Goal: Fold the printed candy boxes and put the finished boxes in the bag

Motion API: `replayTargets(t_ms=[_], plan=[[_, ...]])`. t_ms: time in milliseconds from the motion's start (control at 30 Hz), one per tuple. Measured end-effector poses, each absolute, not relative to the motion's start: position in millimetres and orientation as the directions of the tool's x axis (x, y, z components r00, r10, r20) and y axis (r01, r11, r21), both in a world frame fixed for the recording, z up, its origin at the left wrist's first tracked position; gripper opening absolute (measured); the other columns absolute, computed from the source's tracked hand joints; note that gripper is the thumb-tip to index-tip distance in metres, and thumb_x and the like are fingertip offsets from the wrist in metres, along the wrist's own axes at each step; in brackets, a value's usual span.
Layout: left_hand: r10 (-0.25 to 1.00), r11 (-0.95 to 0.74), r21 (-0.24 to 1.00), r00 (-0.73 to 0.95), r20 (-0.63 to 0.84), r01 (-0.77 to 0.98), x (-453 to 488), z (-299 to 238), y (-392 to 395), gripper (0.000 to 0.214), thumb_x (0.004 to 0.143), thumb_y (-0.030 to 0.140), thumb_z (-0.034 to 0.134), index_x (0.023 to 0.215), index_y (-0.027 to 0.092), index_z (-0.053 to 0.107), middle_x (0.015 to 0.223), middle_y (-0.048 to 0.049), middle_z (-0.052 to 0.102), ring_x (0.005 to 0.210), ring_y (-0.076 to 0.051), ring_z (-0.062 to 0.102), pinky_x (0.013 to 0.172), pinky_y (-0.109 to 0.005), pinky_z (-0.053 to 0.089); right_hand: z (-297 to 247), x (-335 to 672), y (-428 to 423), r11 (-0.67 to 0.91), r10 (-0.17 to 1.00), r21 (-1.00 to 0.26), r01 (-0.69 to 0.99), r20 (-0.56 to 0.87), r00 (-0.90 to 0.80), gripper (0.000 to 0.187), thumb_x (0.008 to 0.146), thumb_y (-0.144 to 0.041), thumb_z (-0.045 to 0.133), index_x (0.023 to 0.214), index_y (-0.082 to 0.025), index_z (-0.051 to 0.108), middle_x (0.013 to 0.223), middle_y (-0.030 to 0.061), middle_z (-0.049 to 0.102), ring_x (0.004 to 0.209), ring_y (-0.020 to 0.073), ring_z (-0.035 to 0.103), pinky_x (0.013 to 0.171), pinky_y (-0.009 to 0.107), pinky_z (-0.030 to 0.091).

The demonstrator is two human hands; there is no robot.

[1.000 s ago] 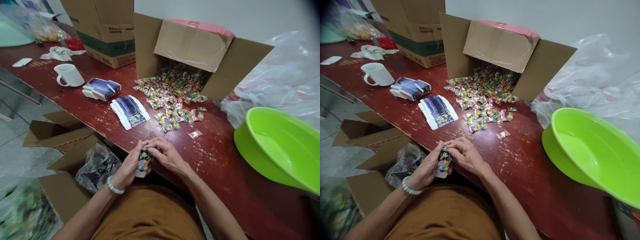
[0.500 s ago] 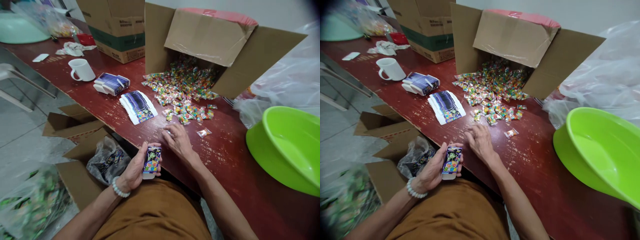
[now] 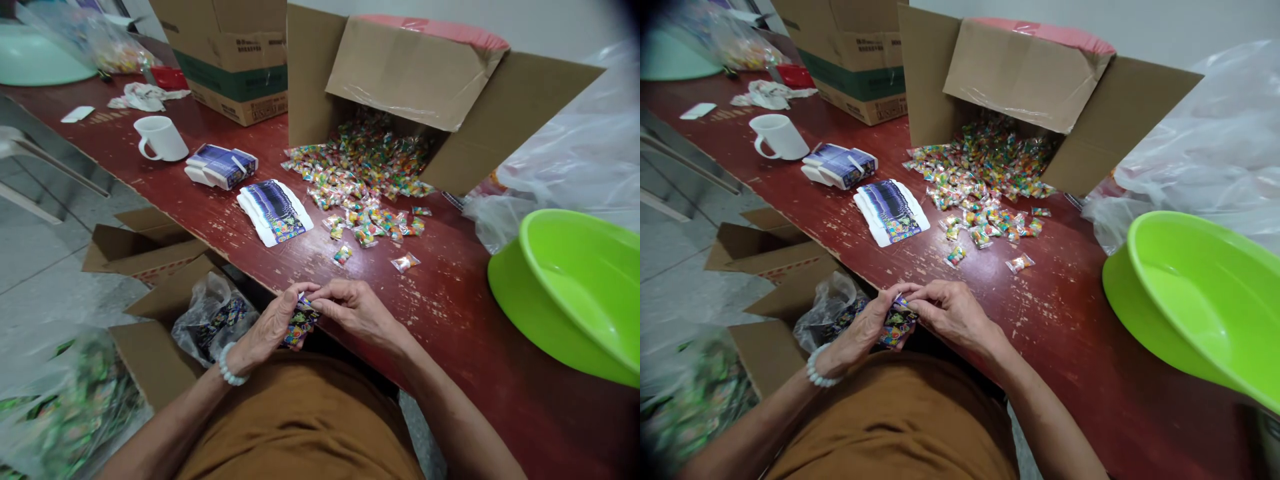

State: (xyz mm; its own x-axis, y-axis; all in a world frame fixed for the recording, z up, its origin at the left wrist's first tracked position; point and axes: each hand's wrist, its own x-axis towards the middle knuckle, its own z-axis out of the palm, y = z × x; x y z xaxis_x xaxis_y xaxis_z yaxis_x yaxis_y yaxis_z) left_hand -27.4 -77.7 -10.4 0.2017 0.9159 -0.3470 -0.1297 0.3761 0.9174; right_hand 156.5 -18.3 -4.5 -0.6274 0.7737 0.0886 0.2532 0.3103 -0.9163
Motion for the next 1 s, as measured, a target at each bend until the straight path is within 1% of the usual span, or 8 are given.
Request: replayTargets(t_ms=[100, 200, 300, 467, 633, 733, 867, 1000], plan=[[0.933, 0.325, 0.941, 0.192, -0.303, -0.092, -28.8, -2.5, -76.7, 0.064, 0.082, 0.071, 0.056, 0.118, 0.02, 0.067, 0.095, -0.0096, 0.07, 0.075, -0.02, 0.063, 0.055, -0.025, 0.052, 0.4, 160.3, -19.8, 0.281, 0.763, -0.919, 0.276, 0.039, -0.646, 0.019, 0.091, -0.024, 0.062, 0.096, -0.022, 0.08, 0.089, 0.0033, 0.078, 0.076, 0.0157, 0.069, 0.071, 0.026, 0.051], [0.959, 0.237, 0.971, 0.166, -0.23, -0.021, -29.7, -0.5, -76.6, 0.054, 0.085, 0.064, 0.058, 0.117, 0.022, 0.071, 0.113, -0.0096, 0.069, 0.094, -0.024, 0.063, 0.067, -0.026, 0.054, 4.6, 163.7, -18.5, 0.335, 0.73, -0.886, 0.321, 0.029, -0.683, 0.02, 0.091, -0.021, 0.061, 0.095, -0.021, 0.08, 0.089, 0.0037, 0.079, 0.073, 0.0151, 0.068, 0.069, 0.025, 0.05], [0.968, 0.17, 0.983, 0.171, -0.181, 0.075, -30.8, -4.1, -77.6, 0.052, 0.09, 0.061, 0.054, 0.121, 0.022, 0.069, 0.105, -0.0082, 0.071, 0.099, -0.025, 0.062, 0.081, -0.03, 0.052, 8.1, 165.6, -16.5, 0.387, 0.687, -0.858, 0.338, 0.024, -0.726, 0.02, 0.09, -0.019, 0.06, 0.095, -0.019, 0.08, 0.086, 0.0039, 0.079, 0.067, 0.0138, 0.067, 0.064, 0.023, 0.046], [0.953, 0.205, 0.97, 0.2, -0.229, 0.134, -31.2, -10.5, -78.5, 0.053, 0.089, 0.058, 0.057, 0.124, 0.02, 0.067, 0.079, -0.0054, 0.068, 0.088, -0.025, 0.063, 0.075, -0.03, 0.052, 11.6, 164.4, -16.4, 0.478, 0.653, -0.779, 0.406, 0.006, -0.757, 0.015, 0.087, -0.014, 0.066, 0.09, -0.018, 0.08, 0.077, 0.0032, 0.077, 0.058, 0.0112, 0.061, 0.057, 0.022, 0.04], [0.952, 0.226, 0.973, 0.201, -0.23, 0.043, -31.5, -7.0, -77.6, 0.048, 0.087, 0.056, 0.06, 0.119, 0.022, 0.069, 0.106, -0.0085, 0.071, 0.098, -0.026, 0.062, 0.073, -0.027, 0.053, 7.3, 165.0, -13.6, 0.411, 0.652, -0.84, 0.354, 0.0, -0.758, 0.016, 0.09, -0.022, 0.065, 0.093, -0.018, 0.08, 0.078, 0.0039, 0.078, 0.061, 0.0124, 0.064, 0.059, 0.022, 0.043], [0.956, 0.202, 0.977, 0.203, -0.21, 0.06, -32.6, -6.4, -77.3, 0.05, 0.089, 0.059, 0.055, 0.12, 0.022, 0.07, 0.119, -0.0084, 0.069, 0.108, -0.027, 0.06, 0.086, -0.03, 0.052, 5.2, 167.1, -12.1, 0.316, 0.664, -0.885, 0.342, -0.051, -0.746, 0.02, 0.092, -0.026, 0.063, 0.096, -0.017, 0.08, 0.081, 0.0045, 0.078, 0.065, 0.0137, 0.067, 0.061, 0.023, 0.046], [0.965, 0.155, 0.983, 0.201, -0.171, 0.095, -33.1, -10.7, -77.2, 0.049, 0.09, 0.059, 0.053, 0.12, 0.022, 0.07, 0.122, -0.0076, 0.069, 0.115, -0.027, 0.059, 0.102, -0.032, 0.044, 8.2, 167.7, -13.1, 0.29, 0.669, -0.888, 0.357, -0.079, -0.739, 0.019, 0.09, -0.023, 0.063, 0.097, -0.017, 0.08, 0.08, 0.0036, 0.078, 0.064, 0.0127, 0.066, 0.061, 0.022, 0.046], [0.96, 0.178, 0.979, 0.2, -0.195, 0.098, -31.7, -10.2, -77.3, 0.051, 0.087, 0.058, 0.059, 0.12, 0.021, 0.069, 0.098, -0.0076, 0.072, 0.103, -0.027, 0.063, 0.089, -0.032, 0.05, 13.3, 165.3, -13.7, 0.311, 0.669, -0.865, 0.393, -0.094, -0.737, 0.019, 0.089, -0.019, 0.062, 0.095, -0.018, 0.081, 0.077, 0.002, 0.077, 0.06, 0.0108, 0.062, 0.057, 0.021, 0.042]])
